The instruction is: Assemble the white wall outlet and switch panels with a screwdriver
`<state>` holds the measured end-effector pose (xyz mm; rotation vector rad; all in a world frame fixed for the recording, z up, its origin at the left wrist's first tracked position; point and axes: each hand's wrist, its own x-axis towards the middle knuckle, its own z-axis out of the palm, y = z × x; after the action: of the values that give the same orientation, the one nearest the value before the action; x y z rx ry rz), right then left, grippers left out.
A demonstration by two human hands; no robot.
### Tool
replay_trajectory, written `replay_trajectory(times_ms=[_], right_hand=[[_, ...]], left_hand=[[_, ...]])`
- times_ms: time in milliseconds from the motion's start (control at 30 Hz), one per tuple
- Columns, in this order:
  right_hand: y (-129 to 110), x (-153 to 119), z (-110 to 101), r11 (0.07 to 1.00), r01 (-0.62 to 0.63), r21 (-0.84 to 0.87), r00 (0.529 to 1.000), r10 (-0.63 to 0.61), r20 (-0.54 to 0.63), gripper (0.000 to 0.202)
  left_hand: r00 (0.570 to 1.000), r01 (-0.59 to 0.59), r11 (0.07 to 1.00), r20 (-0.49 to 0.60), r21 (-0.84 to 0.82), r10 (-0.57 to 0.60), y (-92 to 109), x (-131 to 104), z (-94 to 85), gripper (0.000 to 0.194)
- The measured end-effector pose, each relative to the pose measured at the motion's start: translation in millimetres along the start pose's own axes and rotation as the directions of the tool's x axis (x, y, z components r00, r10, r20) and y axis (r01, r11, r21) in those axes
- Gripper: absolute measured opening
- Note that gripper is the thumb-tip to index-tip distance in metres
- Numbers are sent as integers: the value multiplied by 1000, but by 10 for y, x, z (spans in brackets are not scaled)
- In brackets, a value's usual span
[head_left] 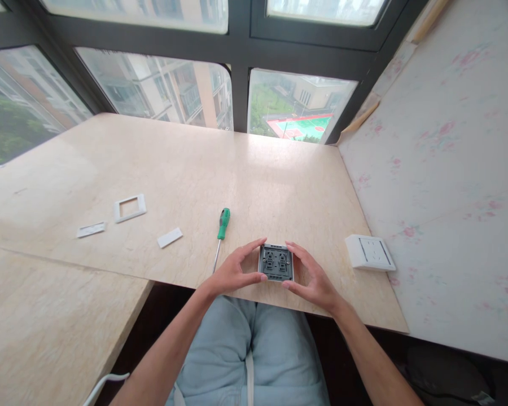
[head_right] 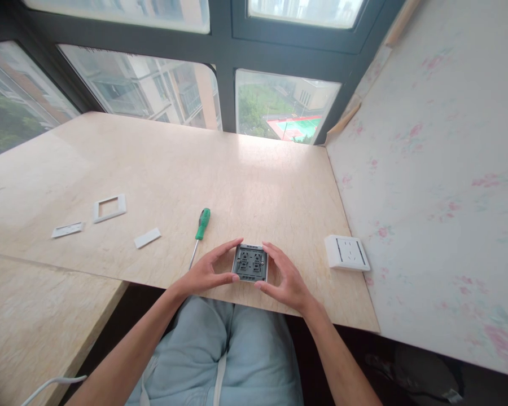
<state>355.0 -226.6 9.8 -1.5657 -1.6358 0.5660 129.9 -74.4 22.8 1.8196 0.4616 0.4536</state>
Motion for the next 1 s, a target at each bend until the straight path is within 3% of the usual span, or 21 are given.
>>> replay_trajectory(times_ms=[133,267,333,400,467,500,600,700,867,1000], right_hand=[[14,-5,5,1000,13,-4,1000,-13,0,80],[53,-17,30,1000,11,-9,1000,-11,-13,87],[77,-24,47,1000,1,-15,1000,-1,-17,89],[101,-31,65,1000,-8,-27,1000,8,-15,90],[119,-36,80,999,-11,-40,1000,10,-13,91],[126,-38,85,999,-11,-47,1000,11,-13,91],[139,-42,96,998,-16,-55,1000,16,-13,92],[146,-46,105,998,-27,-52,999,26,-21,92],[157,-49,114,998,-21,-57,999,19,-29,93],[137,-45,107,998,-6,-64,1000,5,-21,94]], left_hand=[[999,0,998,-54,-60,-3,-29,-6,35,76],[963,-49,965,-268,-256,-22,-5,-22,41,50],[901,-62,957,-429,-285,-69,33,-32,-45,40],[793,-18,976,-597,-215,-117,65,-28,-205,35],[685,125,990,-716,-68,-136,77,7,-407,37],[664,225,974,-733,10,-146,74,39,-506,40],[680,473,864,-695,173,-233,39,183,-722,51],[706,556,814,-613,170,-355,-2,345,-796,40],[708,546,838,-541,13,-453,36,447,-841,28],[744,419,897,-513,-140,-428,251,333,-845,38]])
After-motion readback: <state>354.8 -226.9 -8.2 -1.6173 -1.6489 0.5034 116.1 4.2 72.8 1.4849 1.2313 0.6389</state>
